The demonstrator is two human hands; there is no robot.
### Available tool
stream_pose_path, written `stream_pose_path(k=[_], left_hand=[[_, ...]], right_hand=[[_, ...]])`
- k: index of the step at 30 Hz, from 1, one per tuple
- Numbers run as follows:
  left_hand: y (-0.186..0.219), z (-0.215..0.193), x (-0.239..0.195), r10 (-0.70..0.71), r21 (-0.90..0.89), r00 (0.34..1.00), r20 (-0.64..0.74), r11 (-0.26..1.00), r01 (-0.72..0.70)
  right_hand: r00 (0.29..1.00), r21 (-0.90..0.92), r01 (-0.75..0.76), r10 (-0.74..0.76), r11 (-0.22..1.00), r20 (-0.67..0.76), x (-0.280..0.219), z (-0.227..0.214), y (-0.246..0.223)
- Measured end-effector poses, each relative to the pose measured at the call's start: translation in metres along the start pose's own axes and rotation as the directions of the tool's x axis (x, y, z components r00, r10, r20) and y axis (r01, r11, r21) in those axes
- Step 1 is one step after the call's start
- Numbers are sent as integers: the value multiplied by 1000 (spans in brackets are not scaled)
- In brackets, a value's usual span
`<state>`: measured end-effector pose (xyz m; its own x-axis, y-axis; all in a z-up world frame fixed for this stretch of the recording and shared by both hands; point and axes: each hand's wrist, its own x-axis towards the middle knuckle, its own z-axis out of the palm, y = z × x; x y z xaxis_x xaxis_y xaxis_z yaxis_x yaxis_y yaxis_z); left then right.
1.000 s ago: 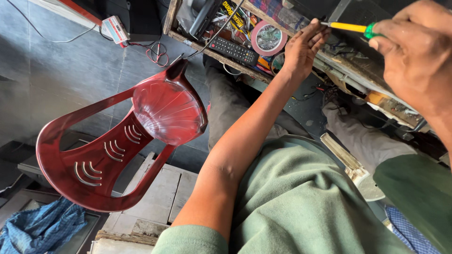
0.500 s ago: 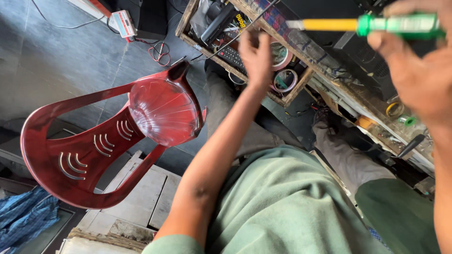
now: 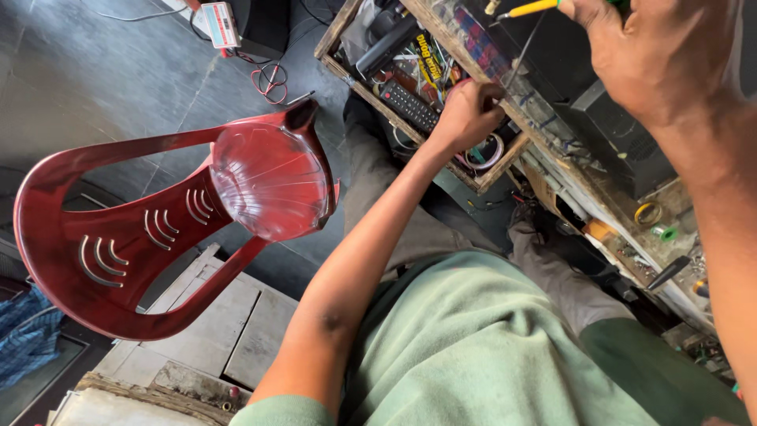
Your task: The person uses a screwdriver to remove screws from the back panel of a television set. They then remove the panel and place it on the workbench. The person continues to work on the internal components of the television.
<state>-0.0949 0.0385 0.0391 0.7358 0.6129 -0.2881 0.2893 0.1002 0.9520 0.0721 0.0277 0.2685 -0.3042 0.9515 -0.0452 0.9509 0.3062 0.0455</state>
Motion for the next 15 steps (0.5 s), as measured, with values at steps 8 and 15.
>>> stream_pose_path(k=[8, 15], left_hand=[[-74, -2, 23, -97, -534, 982, -163, 846, -5], [-71, 10, 51, -306, -825, 945, -113, 559, 83]], right_hand=[[1000, -29, 30, -30, 999, 10, 9, 11, 4], [998, -38, 63, -63, 997, 16, 21, 17, 2]])
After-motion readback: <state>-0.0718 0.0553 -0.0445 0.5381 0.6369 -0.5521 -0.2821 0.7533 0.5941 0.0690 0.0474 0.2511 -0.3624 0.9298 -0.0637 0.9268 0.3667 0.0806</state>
